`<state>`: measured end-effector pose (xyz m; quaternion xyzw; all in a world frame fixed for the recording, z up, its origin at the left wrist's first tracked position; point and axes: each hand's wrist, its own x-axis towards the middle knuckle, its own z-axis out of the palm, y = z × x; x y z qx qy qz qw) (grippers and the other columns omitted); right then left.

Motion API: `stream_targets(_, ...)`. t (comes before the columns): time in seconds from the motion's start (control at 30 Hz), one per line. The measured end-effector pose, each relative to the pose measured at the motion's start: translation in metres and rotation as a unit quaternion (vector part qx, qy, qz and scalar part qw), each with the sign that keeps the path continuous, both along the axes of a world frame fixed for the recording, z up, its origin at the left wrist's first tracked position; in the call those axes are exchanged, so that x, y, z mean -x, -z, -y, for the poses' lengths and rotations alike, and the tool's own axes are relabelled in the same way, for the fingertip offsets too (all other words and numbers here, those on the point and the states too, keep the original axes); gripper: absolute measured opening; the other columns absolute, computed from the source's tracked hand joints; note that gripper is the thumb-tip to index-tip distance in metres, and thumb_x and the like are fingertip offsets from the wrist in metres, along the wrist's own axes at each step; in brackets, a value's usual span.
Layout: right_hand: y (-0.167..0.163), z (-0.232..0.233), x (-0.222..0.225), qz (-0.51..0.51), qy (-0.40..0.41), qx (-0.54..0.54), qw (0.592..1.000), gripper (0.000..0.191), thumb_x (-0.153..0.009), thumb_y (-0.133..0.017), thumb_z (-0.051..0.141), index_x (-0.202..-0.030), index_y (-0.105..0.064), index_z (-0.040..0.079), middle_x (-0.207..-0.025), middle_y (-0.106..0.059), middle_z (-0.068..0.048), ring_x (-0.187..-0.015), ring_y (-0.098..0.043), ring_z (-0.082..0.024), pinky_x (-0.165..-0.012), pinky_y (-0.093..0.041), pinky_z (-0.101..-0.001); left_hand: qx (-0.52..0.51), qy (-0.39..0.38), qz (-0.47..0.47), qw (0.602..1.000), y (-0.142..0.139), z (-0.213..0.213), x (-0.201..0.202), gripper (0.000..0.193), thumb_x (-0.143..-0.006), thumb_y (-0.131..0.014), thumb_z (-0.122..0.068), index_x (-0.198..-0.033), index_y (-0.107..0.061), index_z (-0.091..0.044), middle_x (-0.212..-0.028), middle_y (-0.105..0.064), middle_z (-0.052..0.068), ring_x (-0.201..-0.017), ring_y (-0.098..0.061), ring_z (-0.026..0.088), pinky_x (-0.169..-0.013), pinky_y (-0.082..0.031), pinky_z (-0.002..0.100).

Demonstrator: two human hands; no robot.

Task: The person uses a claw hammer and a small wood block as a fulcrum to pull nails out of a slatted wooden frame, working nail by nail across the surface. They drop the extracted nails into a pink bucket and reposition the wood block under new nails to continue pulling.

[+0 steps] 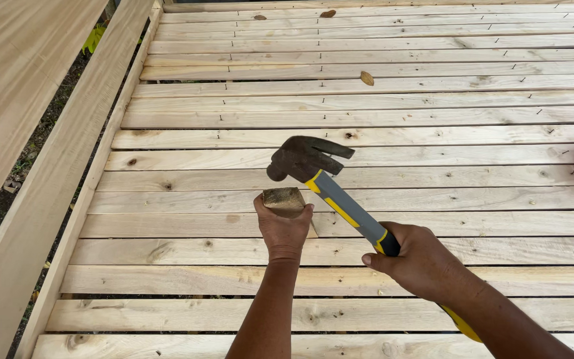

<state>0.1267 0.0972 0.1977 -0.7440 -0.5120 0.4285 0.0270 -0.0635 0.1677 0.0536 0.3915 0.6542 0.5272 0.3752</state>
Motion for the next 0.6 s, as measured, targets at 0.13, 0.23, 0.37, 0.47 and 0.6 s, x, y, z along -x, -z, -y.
stream_targets(0.13, -0.001, 0.004, 0.004, -0.076, 0.009, -0.094, 0.993, 0.038, -0.087, -0.081, 0.029, -0.104, -0.066, -0.001, -0.062, -0.048, -0.002, -0.059, -0.044, -0.014, -0.058, -0.045, -0.0355, -0.019, -0.007, -0.031, 0.999, 0.002, -0.003, -0.002, 0.088, -0.067, -0.094, -0.015, -0.132, -0.035, -0.002, -0.120, -0.059, 0.018, -0.111, -0.065, 0.026, -0.102, -0.056, 0.035)
stream_targets(0.23, 0.006, 0.005, 0.011, -0.024, -0.001, -0.020, 0.999, 0.040, -0.090, -0.079, 0.030, -0.122, -0.068, 0.010, -0.063, -0.051, -0.002, -0.059, -0.047, -0.014, -0.060, -0.047, -0.0344, -0.024, 0.004, -0.027, 0.999, 0.001, -0.002, -0.005, 0.084, -0.066, -0.095, -0.018, -0.128, -0.039, -0.002, -0.117, -0.064, 0.016, -0.107, -0.068, 0.023, -0.100, -0.057, 0.033)
stream_targets(0.37, 0.012, 0.006, 0.006, 0.004, -0.032, 0.001, 0.999, 0.043, -0.088, -0.078, 0.029, -0.125, -0.069, 0.009, -0.064, -0.053, -0.001, -0.061, -0.050, -0.013, -0.062, -0.047, -0.0323, -0.052, 0.003, 0.000, 0.999, 0.002, 0.003, -0.006, 0.078, -0.071, -0.089, -0.016, -0.129, -0.039, -0.001, -0.117, -0.065, 0.015, -0.105, -0.070, 0.022, -0.097, -0.059, 0.032)
stream_targets(0.47, 0.010, 0.008, -0.005, -0.021, 0.030, -0.005, 0.999, 0.040, -0.087, -0.083, 0.029, -0.120, -0.071, 0.008, -0.062, -0.051, -0.003, -0.059, -0.047, -0.015, -0.060, -0.044, -0.0351, 0.001, -0.002, -0.002, 1.000, 0.006, 0.005, -0.005, 0.088, -0.067, -0.091, -0.015, -0.133, -0.033, -0.003, -0.115, -0.063, 0.014, -0.102, -0.069, 0.022, -0.094, -0.059, 0.032)
stream_targets(0.6, 0.007, 0.010, -0.011, -0.045, 0.029, -0.069, 0.996, 0.040, -0.091, -0.084, 0.032, -0.099, -0.066, -0.002, -0.061, -0.048, -0.003, -0.059, -0.043, -0.015, -0.057, -0.043, -0.0362, -0.016, 0.008, -0.006, 1.000, 0.008, 0.003, -0.007, 0.086, -0.068, -0.091, -0.014, -0.132, -0.034, -0.002, -0.116, -0.060, 0.015, -0.106, -0.067, 0.021, -0.096, -0.059, 0.031)
